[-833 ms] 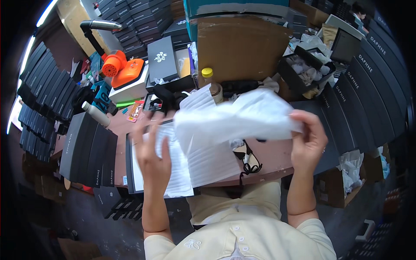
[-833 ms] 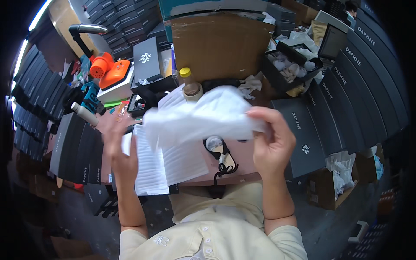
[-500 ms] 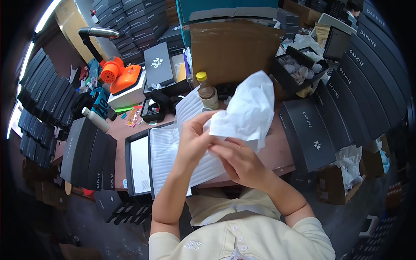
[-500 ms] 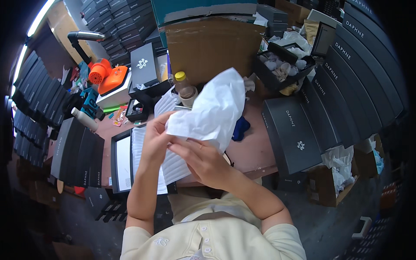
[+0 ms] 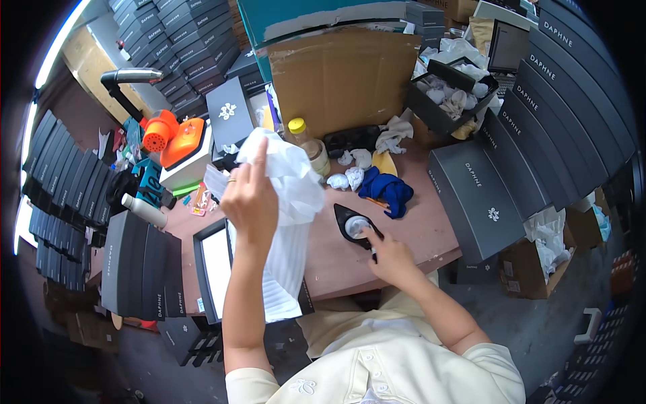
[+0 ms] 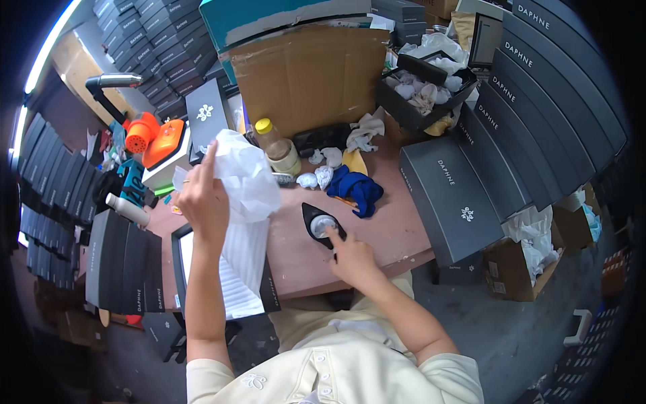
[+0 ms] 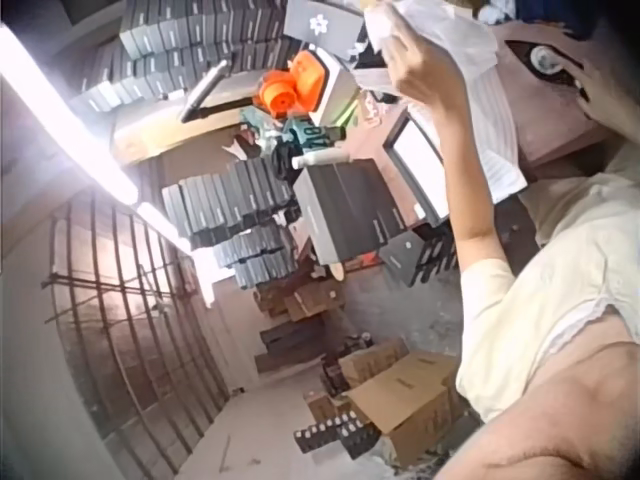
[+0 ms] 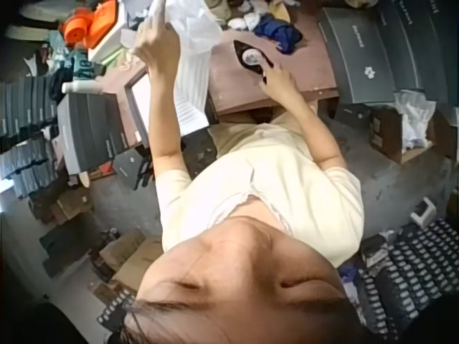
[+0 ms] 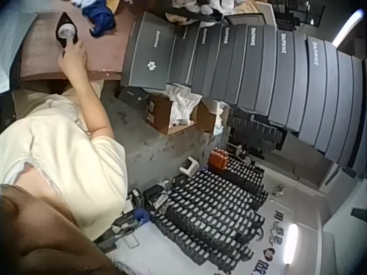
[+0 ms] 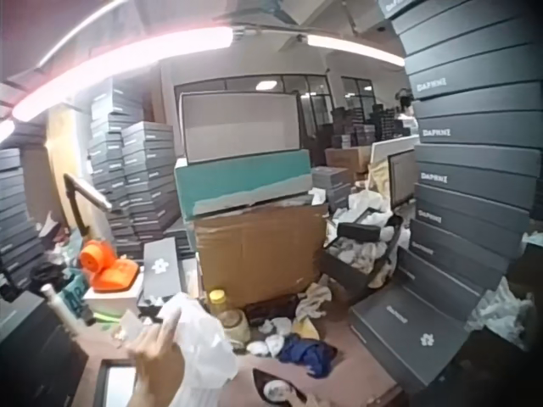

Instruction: Inspecting and packing pairs of shoes into boxes with protective tissue paper.

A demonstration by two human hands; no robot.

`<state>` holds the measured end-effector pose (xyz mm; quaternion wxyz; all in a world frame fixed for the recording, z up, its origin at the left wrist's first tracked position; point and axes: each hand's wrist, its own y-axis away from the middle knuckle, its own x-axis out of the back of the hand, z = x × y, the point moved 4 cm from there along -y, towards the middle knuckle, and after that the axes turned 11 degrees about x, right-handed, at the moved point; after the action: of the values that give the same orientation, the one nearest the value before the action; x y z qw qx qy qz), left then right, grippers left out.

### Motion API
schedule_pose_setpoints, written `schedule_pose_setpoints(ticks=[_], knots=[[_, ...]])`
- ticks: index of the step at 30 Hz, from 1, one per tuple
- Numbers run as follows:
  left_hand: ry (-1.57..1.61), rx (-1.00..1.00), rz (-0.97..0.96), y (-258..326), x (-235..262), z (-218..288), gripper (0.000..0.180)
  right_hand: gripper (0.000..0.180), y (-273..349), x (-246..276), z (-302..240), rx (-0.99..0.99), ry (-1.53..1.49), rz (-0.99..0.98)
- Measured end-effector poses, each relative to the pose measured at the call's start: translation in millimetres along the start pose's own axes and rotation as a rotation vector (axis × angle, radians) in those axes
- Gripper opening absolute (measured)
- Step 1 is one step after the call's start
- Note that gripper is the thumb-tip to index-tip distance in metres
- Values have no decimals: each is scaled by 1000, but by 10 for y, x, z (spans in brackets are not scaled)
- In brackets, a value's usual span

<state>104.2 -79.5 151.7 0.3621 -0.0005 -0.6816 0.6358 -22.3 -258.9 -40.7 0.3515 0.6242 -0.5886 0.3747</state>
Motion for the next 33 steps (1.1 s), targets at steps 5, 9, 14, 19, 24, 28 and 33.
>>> schedule_pose_setpoints(ticks=[5, 9, 14, 19, 24, 28, 33], knots=[[93, 39, -192, 173, -331, 80, 22, 56, 685, 576, 317, -83, -1291, 125], [261, 9, -268, 365, -478, 340, 28, 50, 1214, 899, 336, -132, -1718, 78], [660, -203, -549, 513, -303, 986, 32, 49, 1260, 806, 81, -317, -1565, 71], [728, -449, -835, 861, -207, 1412, 25, 52, 882, 747, -444, 103, -167, 232], [489, -226, -553, 986, -154, 1151, 32, 43, 691, 387, 49, 135, -571, 674], [314, 215, -405, 1550, -381, 705, 38, 45, 698, 299, 231, -397, -1626, 325], [700, 331, -308, 1376, -182, 947, 47, 50, 633, 389, 115, -314, -1698, 125]])
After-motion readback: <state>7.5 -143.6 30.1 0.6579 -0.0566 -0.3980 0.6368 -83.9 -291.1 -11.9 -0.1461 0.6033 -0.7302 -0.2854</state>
